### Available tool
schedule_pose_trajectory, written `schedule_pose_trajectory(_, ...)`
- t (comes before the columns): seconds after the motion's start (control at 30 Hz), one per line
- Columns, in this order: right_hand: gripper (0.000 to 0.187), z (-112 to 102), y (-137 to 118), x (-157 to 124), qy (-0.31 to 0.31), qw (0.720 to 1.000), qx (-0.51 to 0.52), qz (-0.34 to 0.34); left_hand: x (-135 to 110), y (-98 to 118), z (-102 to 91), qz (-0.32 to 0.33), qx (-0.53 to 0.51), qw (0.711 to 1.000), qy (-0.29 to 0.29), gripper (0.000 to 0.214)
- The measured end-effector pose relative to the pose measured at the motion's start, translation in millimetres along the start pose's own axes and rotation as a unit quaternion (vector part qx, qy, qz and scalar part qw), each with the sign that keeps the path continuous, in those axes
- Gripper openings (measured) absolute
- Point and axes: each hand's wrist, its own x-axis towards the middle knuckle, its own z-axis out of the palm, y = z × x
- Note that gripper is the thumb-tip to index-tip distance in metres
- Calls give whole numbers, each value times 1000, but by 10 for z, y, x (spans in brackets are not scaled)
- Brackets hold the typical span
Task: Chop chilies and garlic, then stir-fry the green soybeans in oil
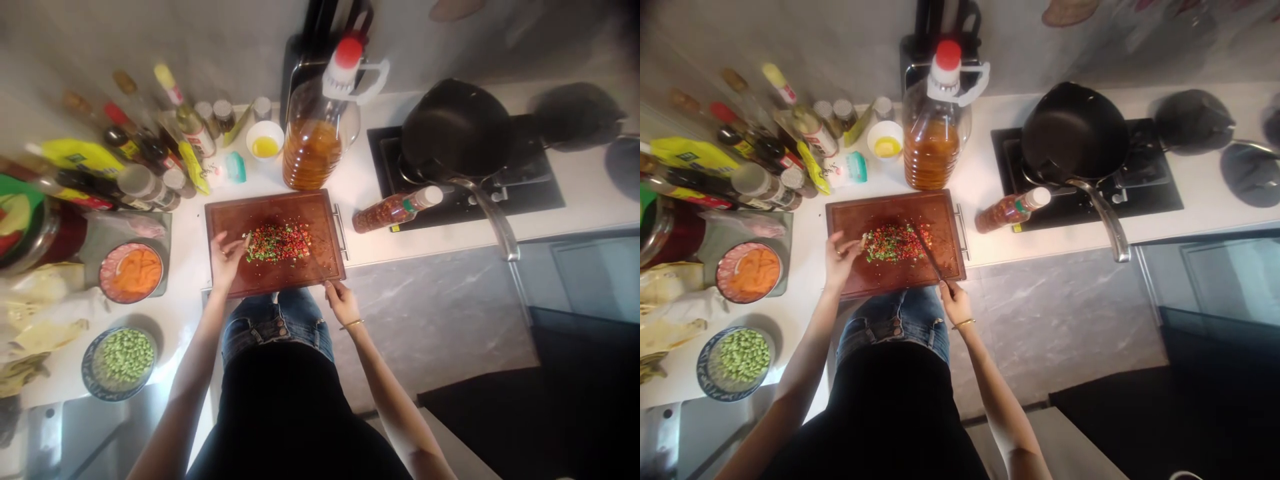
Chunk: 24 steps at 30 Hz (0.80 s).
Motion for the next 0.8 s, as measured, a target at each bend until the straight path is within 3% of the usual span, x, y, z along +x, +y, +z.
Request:
schedule_pose_trajectory(0.07, 50, 26, -9, 196, 28, 997, -78, -6, 165, -55, -77, 89, 135, 986, 39, 52)
schedule_pose_trajectory(0.13, 44, 52, -33, 440, 48, 986, -159, -6, 382, -128, -146, 136, 227, 963, 40, 47)
schedule_pose_trajectory(0.27, 41, 98, -104, 926, 59, 963, -259, -38, 773, -251, -196, 158, 299, 941, 6, 46)
schedule_pose_trajectory(0.4, 38, 137, -172, 1256, 63, 957, -273, -78, 855, -246, -143, 165, 360, 918, 2, 57)
schedule_pose_trajectory(0.57, 30, 172, -217, 1398, 79, 969, -216, -87, 409, -87, 13, 260, 366, 892, 52, 54)
schedule_pose_trajectory(0.7, 25, 51, -29, 1285, 181, 980, -48, -72, -177, -25, 344, 297, 330, 896, 21, 44)
schedule_pose_trajectory(0.8, 19, -190, 416, 1144, 277, 941, 187, 60, -566, 3, 793, 311, 291, 903, -46, 31)
